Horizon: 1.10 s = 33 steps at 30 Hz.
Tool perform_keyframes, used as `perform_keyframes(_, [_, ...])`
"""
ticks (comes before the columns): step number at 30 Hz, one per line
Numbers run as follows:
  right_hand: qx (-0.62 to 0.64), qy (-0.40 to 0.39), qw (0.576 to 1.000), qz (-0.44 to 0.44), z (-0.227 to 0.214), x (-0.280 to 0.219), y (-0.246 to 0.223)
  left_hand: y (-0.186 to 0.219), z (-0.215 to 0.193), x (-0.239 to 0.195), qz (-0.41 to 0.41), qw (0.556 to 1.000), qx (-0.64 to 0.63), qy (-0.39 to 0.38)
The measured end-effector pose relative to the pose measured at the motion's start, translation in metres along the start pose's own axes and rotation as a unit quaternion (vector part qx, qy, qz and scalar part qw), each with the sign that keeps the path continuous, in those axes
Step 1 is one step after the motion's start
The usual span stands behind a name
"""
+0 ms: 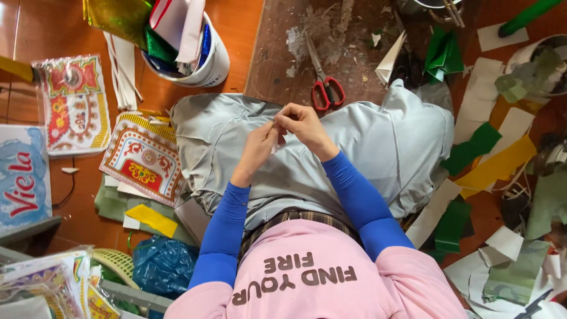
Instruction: Folding and cutting colored paper to create decorative paper shapes.
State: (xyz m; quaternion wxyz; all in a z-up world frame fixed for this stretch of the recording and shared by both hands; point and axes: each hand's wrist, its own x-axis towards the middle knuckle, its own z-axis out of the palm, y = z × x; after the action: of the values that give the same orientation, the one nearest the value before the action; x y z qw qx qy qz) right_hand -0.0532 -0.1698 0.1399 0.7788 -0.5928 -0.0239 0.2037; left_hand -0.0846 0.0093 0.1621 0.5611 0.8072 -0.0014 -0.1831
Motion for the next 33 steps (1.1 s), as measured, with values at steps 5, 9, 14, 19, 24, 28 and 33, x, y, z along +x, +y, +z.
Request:
perform_keyframes(5, [-0.06,0.015,0.995,-0.072,-0.001,0.004,0.004,0.011,-0.01,0.007,0.076,0.995,-0.013,0.058])
perform_keyframes(9, [0.011,0.003,0.997,-0.073,-0.003,0.005,0.014,0.006,-0.006,0.016,0.031,0.995,-0.083,0.05])
perform_keyframes(14, [0.044,0.065,0.993,-0.093,-0.009,0.01,0.023,0.005,0.006,0.017,0.008,0.99,-0.134,0.039])
perform_keyframes(19, [0.032,0.137,0.984,-0.11,-0.015,0.007,0.009,-0.001,0.013,0.013,0.001,0.991,-0.128,0.025])
perform_keyframes(24, [0.088,0.199,0.968,-0.122,-0.031,0.012,0.008,-0.003,0.017,0.004,-0.027,0.987,-0.157,-0.003])
perform_keyframes(28, [0.131,0.227,0.955,-0.138,-0.057,0.014,0.007,-0.039,0.008,0.005,-0.034,0.985,-0.171,-0.011])
perform_keyframes(33, [0.076,0.152,0.98,-0.107,-0.029,0.01,0.016,0.017,-0.014,0.011,0.098,0.994,0.002,0.057])
